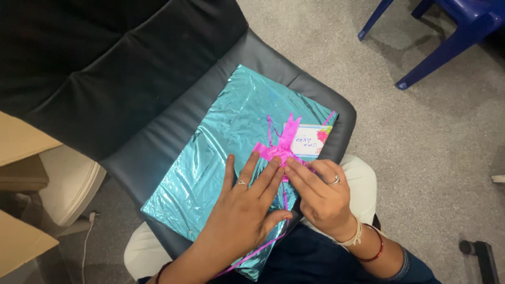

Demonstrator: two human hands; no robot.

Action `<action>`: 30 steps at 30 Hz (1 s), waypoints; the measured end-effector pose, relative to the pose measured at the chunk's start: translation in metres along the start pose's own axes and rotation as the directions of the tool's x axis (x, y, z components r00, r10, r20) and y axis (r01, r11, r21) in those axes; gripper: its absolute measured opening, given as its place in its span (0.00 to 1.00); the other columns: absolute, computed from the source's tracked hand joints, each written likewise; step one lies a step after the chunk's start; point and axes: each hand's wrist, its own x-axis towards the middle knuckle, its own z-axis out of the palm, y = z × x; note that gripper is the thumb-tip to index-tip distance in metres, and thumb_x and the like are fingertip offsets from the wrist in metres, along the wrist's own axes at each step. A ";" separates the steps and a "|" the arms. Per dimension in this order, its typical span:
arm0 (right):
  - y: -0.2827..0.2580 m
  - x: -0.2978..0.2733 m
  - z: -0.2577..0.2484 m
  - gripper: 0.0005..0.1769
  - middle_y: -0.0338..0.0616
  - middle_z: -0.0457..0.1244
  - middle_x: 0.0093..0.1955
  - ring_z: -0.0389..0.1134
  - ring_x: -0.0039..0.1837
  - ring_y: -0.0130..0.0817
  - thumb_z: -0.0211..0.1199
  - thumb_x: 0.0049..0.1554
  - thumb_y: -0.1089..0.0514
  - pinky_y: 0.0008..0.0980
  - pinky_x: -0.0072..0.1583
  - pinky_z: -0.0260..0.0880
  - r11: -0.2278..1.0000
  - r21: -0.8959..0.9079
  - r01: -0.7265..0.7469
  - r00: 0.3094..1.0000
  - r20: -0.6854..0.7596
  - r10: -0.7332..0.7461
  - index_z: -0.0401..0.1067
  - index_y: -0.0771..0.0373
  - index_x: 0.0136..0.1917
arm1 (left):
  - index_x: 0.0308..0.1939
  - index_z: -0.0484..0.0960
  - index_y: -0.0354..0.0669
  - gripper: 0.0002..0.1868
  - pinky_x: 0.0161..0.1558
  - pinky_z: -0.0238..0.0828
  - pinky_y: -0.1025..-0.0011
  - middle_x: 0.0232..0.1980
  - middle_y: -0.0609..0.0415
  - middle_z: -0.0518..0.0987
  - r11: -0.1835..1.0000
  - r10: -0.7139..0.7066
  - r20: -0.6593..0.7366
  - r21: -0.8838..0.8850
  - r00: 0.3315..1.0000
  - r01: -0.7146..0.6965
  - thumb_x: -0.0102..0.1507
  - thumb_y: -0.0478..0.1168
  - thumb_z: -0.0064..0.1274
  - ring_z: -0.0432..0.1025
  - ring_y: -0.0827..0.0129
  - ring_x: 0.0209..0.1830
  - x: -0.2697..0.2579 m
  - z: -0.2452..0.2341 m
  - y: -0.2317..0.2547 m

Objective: The person wraps a rectangular gift box with shiny teal wrapping paper, folds and smooths the edges, and secures the package with a pink ribbon bow. A small gift tag is attached to the top of the wrapped box.

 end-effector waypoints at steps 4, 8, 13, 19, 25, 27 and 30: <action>-0.002 0.001 0.002 0.29 0.47 0.68 0.62 0.65 0.58 0.47 0.59 0.41 0.68 0.46 0.61 0.64 0.999 0.023 -0.028 0.999 -0.019 0.028 0.76 0.68 0.58 | 0.68 0.67 0.29 0.40 0.71 0.39 0.32 0.73 0.41 0.65 1.000 -0.010 0.005 -0.014 1.000 0.011 0.64 0.59 0.52 0.54 0.40 0.76 -0.001 0.000 0.000; -0.004 0.003 -0.002 0.30 0.45 0.68 0.62 0.65 0.58 0.46 0.58 0.41 0.68 0.47 0.62 0.64 1.000 -0.002 -0.019 1.000 0.016 0.019 0.76 0.66 0.59 | 0.72 0.56 0.22 0.47 0.74 0.39 0.33 0.74 0.37 0.64 0.983 -0.056 -0.027 -0.178 0.998 0.051 0.65 0.58 0.53 0.55 0.40 0.78 -0.002 -0.005 0.000; -0.006 0.008 -0.009 0.30 0.42 0.68 0.63 0.65 0.57 0.44 0.58 0.42 0.70 0.45 0.62 0.63 1.000 -0.007 -0.011 0.998 0.056 0.012 0.76 0.64 0.60 | 0.72 0.53 0.22 0.47 0.72 0.38 0.35 0.75 0.31 0.63 0.973 -0.119 -0.152 -0.214 0.981 0.085 0.61 0.49 0.60 0.54 0.36 0.77 -0.011 -0.020 0.004; -0.007 0.007 -0.007 0.30 0.42 0.68 0.63 0.65 0.56 0.45 0.58 0.41 0.70 0.45 0.61 0.63 1.000 -0.018 -0.004 0.998 0.060 0.005 0.77 0.64 0.59 | 0.67 0.70 0.32 0.37 0.65 0.58 0.46 0.64 0.30 0.72 0.909 -0.407 -0.340 -0.062 0.848 0.412 0.54 0.36 0.62 0.64 0.35 0.65 -0.086 -0.049 0.008; -0.011 0.004 -0.002 0.27 0.42 0.69 0.63 0.66 0.57 0.45 0.57 0.45 0.73 0.43 0.63 0.64 0.999 -0.025 -0.021 1.000 0.012 0.021 0.77 0.63 0.58 | 0.39 0.81 0.40 0.14 0.49 0.72 0.63 0.42 0.49 0.82 0.850 -0.506 -0.531 -0.174 0.680 0.497 0.52 0.37 0.68 0.78 0.56 0.45 -0.145 -0.025 0.041; -0.012 0.002 0.000 0.27 0.42 0.69 0.63 0.66 0.57 0.45 0.57 0.45 0.73 0.43 0.63 0.64 0.999 -0.015 -0.028 1.000 0.003 0.028 0.77 0.63 0.58 | 0.40 0.80 0.39 0.20 0.48 0.72 0.62 0.42 0.47 0.81 0.870 -0.479 -0.509 -0.170 0.715 0.462 0.49 0.41 0.70 0.77 0.55 0.44 -0.151 -0.013 0.050; -0.013 0.000 0.001 0.27 0.41 0.69 0.63 0.66 0.58 0.44 0.57 0.45 0.73 0.43 0.63 0.63 0.999 -0.007 -0.033 0.999 -0.015 0.033 0.77 0.63 0.58 | 0.41 0.80 0.35 0.23 0.45 0.70 0.59 0.42 0.46 0.81 0.866 -0.487 -0.476 -0.159 0.732 0.474 0.47 0.42 0.71 0.76 0.54 0.42 -0.149 0.000 0.060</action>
